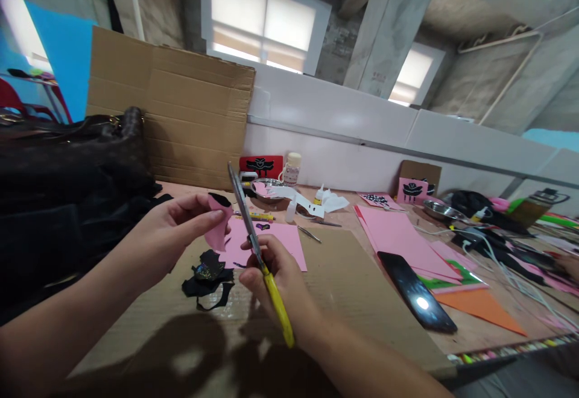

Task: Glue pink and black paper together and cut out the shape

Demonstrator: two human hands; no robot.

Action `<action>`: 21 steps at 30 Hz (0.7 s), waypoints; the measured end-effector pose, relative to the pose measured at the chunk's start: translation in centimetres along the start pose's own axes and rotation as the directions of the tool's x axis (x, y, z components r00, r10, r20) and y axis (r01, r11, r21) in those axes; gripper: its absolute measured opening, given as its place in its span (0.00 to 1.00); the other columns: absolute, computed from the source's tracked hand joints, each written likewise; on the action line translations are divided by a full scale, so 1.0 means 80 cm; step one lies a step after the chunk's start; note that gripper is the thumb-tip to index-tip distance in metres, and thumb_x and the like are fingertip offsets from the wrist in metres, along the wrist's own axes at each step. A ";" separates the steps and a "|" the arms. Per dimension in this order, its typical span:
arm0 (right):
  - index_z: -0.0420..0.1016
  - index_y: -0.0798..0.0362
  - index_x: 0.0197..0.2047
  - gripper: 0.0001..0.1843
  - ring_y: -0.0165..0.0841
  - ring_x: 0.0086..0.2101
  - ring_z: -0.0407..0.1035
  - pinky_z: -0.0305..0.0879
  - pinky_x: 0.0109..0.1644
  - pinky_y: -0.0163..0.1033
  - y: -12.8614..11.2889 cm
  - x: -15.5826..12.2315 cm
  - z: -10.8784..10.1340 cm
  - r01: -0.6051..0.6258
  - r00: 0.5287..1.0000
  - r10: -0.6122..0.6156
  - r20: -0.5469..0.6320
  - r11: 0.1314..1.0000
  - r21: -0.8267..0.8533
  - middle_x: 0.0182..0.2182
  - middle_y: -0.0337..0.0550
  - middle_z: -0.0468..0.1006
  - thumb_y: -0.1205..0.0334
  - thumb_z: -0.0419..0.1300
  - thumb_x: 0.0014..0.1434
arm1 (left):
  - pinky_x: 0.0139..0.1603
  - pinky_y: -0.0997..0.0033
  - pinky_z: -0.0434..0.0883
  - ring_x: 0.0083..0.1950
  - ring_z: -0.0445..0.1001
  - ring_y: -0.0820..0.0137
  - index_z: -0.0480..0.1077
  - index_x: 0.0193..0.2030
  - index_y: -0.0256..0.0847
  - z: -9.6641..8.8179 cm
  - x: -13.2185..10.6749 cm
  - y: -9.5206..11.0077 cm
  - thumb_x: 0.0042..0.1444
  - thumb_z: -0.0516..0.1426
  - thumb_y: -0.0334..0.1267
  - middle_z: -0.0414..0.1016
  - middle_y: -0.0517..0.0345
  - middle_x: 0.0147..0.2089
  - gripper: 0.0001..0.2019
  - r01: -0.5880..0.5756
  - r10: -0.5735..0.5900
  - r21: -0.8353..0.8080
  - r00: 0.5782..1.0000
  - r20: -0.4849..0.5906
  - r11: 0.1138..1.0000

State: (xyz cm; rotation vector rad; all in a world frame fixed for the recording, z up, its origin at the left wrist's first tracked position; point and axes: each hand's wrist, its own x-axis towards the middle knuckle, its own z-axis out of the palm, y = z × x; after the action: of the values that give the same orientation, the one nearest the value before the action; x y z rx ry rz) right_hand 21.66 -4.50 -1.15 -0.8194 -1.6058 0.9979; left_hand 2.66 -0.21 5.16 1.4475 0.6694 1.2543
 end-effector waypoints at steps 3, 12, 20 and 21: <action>0.68 0.48 0.53 0.25 0.27 0.25 0.55 0.52 0.25 0.34 0.007 0.003 -0.006 0.051 0.998 -0.050 -0.048 0.999 0.009 0.33 0.37 0.65 0.38 0.60 0.63 | 0.34 0.79 0.70 0.31 0.74 0.75 0.78 0.36 0.43 -0.002 0.001 -0.004 0.54 0.68 0.45 0.78 0.63 0.31 0.10 0.041 -0.041 0.043 0.999 0.005 0.998; 0.66 0.46 0.51 0.20 0.28 0.28 0.67 0.63 0.28 0.34 -0.001 0.019 -0.019 0.069 0.978 -0.061 -0.200 0.997 0.030 0.35 0.36 0.71 0.49 0.67 0.61 | 0.32 0.77 0.67 0.33 0.73 0.74 0.81 0.45 0.46 0.003 -0.002 -0.013 0.59 0.63 0.46 0.80 0.61 0.35 0.11 0.046 -0.126 0.313 0.963 0.240 0.949; 0.67 0.48 0.48 0.14 0.28 0.29 0.68 0.66 0.32 0.35 -0.010 0.017 -0.013 0.071 0.976 -0.077 -0.202 0.997 -0.038 0.36 0.36 0.73 0.64 0.65 0.60 | 0.34 0.75 0.68 0.36 0.74 0.71 0.80 0.43 0.42 0.005 0.000 -0.014 0.57 0.63 0.45 0.82 0.58 0.38 0.12 0.011 -0.100 0.396 0.973 0.206 0.918; 0.67 0.48 0.48 0.14 0.28 0.30 0.68 0.67 0.33 0.36 -0.010 0.016 -0.014 0.073 0.975 -0.081 -0.206 0.996 -0.044 0.35 0.36 0.72 0.64 0.64 0.60 | 0.35 0.75 0.69 0.36 0.75 0.71 0.79 0.41 0.41 0.005 0.000 -0.015 0.57 0.63 0.46 0.82 0.58 0.37 0.11 0.015 -0.106 0.405 0.973 0.204 0.914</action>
State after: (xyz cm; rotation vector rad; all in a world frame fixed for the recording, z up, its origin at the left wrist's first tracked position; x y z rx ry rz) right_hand 22.38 -3.47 0.26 -0.8502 -1.4679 0.8030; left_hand 3.27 -0.01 4.09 1.8571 0.8451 0.9181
